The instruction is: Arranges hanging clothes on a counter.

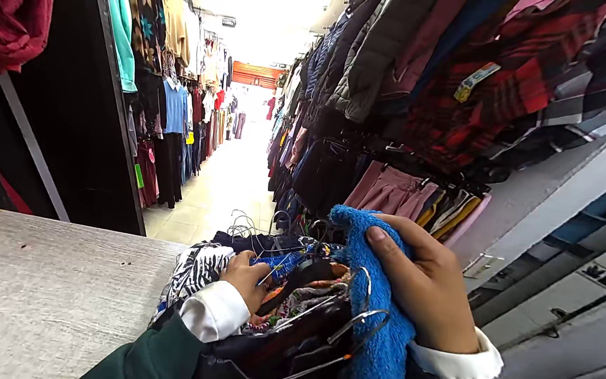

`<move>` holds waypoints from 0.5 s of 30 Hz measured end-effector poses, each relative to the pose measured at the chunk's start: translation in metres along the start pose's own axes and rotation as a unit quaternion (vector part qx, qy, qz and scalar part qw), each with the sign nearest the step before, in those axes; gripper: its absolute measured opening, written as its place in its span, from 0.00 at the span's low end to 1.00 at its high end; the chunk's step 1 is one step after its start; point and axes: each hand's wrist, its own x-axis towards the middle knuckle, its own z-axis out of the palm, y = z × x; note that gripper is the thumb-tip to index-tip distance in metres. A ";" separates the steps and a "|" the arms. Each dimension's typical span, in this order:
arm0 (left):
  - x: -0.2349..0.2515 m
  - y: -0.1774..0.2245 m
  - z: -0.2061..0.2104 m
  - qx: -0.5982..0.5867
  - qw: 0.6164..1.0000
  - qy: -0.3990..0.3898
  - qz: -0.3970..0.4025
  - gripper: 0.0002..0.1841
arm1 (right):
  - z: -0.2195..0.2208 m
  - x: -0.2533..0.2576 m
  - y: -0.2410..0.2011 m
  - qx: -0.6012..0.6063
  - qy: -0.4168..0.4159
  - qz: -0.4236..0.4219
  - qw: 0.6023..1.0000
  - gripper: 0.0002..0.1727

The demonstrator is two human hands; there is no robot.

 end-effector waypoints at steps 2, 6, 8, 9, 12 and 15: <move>0.003 -0.005 -0.002 0.008 1.000 -0.006 0.007 0.17 | 0.000 0.000 -0.001 0.003 0.006 0.004 1.000 0.21; 0.006 -0.008 -0.003 -0.024 0.999 -0.036 -0.007 0.16 | -0.004 0.001 -0.003 0.016 0.051 0.015 0.998 0.21; 0.007 -0.010 -0.003 -0.044 0.998 -0.040 -0.006 0.18 | -0.013 0.001 -0.002 0.036 0.096 0.013 0.995 0.20; 0.007 -0.012 -0.002 -0.058 0.998 -0.039 0.001 0.18 | -0.018 0.001 -0.001 0.043 0.120 0.011 0.992 0.20; 0.007 -0.016 -0.001 -0.119 0.993 -0.021 0.012 0.16 | -0.033 0.003 0.002 0.059 0.160 0.011 0.985 0.20; -0.003 -0.001 -0.002 -0.192 0.981 -0.029 0.026 0.16 | -0.037 0.007 0.008 0.088 0.150 0.039 0.984 0.19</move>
